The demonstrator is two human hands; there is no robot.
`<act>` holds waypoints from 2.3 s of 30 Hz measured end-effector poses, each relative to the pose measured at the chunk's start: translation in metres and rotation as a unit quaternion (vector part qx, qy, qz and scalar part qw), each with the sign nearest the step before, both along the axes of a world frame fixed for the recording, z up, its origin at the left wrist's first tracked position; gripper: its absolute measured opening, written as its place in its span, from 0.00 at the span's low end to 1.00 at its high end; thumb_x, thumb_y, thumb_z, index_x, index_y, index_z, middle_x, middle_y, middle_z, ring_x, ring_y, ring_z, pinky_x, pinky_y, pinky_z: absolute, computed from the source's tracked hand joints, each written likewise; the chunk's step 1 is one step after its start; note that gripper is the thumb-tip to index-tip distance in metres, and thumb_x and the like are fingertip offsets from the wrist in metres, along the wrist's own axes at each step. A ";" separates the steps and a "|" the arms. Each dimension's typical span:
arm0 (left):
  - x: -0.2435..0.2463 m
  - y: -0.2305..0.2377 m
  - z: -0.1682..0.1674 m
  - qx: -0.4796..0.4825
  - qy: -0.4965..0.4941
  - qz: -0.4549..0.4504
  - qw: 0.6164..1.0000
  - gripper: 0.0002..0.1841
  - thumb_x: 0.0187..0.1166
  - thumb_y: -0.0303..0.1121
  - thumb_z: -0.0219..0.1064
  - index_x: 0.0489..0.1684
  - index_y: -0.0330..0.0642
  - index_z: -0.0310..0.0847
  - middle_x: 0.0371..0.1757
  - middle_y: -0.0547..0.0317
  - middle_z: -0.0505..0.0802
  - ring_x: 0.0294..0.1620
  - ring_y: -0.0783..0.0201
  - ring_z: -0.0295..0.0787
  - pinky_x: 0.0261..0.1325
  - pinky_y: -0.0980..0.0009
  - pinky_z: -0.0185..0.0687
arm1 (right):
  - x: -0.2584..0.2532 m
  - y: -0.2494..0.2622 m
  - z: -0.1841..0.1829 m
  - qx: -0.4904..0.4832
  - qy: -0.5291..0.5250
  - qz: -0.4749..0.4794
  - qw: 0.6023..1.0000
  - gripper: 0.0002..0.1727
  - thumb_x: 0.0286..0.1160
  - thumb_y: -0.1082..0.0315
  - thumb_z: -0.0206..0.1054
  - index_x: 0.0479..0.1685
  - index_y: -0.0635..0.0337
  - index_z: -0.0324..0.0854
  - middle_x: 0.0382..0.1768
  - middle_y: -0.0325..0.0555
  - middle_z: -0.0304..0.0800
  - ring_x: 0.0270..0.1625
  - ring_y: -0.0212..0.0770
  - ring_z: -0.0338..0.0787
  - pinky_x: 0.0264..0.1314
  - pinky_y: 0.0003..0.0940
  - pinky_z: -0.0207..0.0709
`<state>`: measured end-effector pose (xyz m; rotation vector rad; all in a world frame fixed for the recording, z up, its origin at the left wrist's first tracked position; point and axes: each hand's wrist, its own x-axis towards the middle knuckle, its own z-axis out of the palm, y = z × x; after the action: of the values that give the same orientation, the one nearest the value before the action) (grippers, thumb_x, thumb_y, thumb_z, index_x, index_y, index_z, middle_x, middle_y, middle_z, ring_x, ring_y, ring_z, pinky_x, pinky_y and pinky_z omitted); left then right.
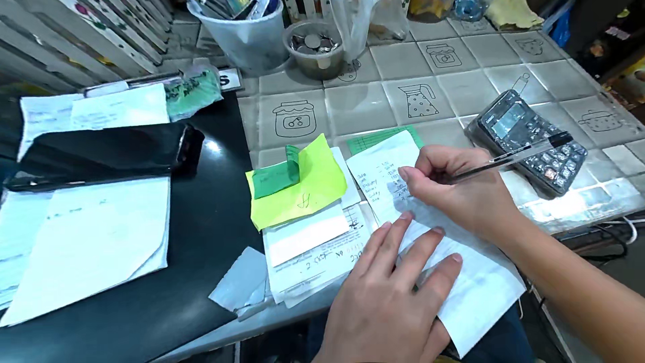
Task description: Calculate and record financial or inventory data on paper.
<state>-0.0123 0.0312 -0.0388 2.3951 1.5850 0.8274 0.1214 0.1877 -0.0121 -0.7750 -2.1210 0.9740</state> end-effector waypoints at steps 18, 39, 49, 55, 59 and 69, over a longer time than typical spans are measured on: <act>0.000 0.000 -0.001 0.004 -0.004 0.006 1.000 0.20 0.83 0.47 0.60 0.70 0.64 0.85 0.77 0.61 0.87 0.86 0.44 0.71 0.85 0.46 0.66 | -0.002 0.001 -0.002 0.023 0.003 0.011 1.000 0.15 0.77 0.70 0.68 0.19 0.54 0.77 0.16 0.30 0.75 0.19 0.18 0.72 0.17 0.13 0.60; 0.000 -0.001 -0.001 0.004 -0.006 0.006 1.000 0.19 0.83 0.47 0.61 0.70 0.64 0.86 0.77 0.61 0.87 0.86 0.44 0.70 0.86 0.46 0.66 | -0.002 0.002 -0.001 0.009 0.004 -0.007 1.000 0.16 0.77 0.70 0.67 0.18 0.52 0.75 0.16 0.29 0.74 0.18 0.18 0.72 0.17 0.14 0.60; -0.001 -0.001 -0.001 0.008 -0.003 0.004 1.000 0.19 0.84 0.48 0.60 0.70 0.63 0.86 0.77 0.61 0.87 0.86 0.44 0.70 0.86 0.46 0.66 | -0.002 0.002 -0.001 0.010 -0.001 -0.009 1.000 0.16 0.77 0.69 0.67 0.17 0.52 0.76 0.15 0.29 0.74 0.18 0.19 0.72 0.17 0.14 0.59; -0.001 -0.001 -0.001 0.010 0.000 0.007 1.000 0.20 0.84 0.51 0.59 0.69 0.65 0.86 0.77 0.61 0.87 0.86 0.45 0.70 0.86 0.47 0.66 | -0.003 0.002 -0.001 0.018 -0.003 -0.013 1.000 0.16 0.76 0.70 0.67 0.17 0.52 0.76 0.15 0.29 0.73 0.18 0.19 0.71 0.17 0.14 0.58; -0.001 -0.001 -0.001 0.005 -0.004 0.004 1.000 0.21 0.85 0.55 0.56 0.69 0.65 0.86 0.77 0.61 0.86 0.87 0.44 0.70 0.86 0.46 0.65 | -0.002 0.003 -0.002 0.020 0.000 -0.012 1.000 0.17 0.76 0.70 0.67 0.16 0.52 0.75 0.14 0.29 0.72 0.17 0.19 0.70 0.17 0.15 0.57; 0.000 0.001 0.000 0.008 -0.004 0.014 1.000 0.24 0.91 0.55 0.44 0.68 0.66 0.87 0.76 0.63 0.87 0.86 0.48 0.71 0.86 0.48 0.64 | -0.003 0.003 -0.001 0.009 -0.014 -0.028 0.999 0.17 0.75 0.68 0.67 0.15 0.51 0.75 0.14 0.29 0.72 0.17 0.20 0.70 0.17 0.16 0.57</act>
<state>-0.0122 0.0318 -0.0392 2.3842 1.6178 0.8561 0.1186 0.1904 -0.0129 -0.8376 -2.1174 0.9187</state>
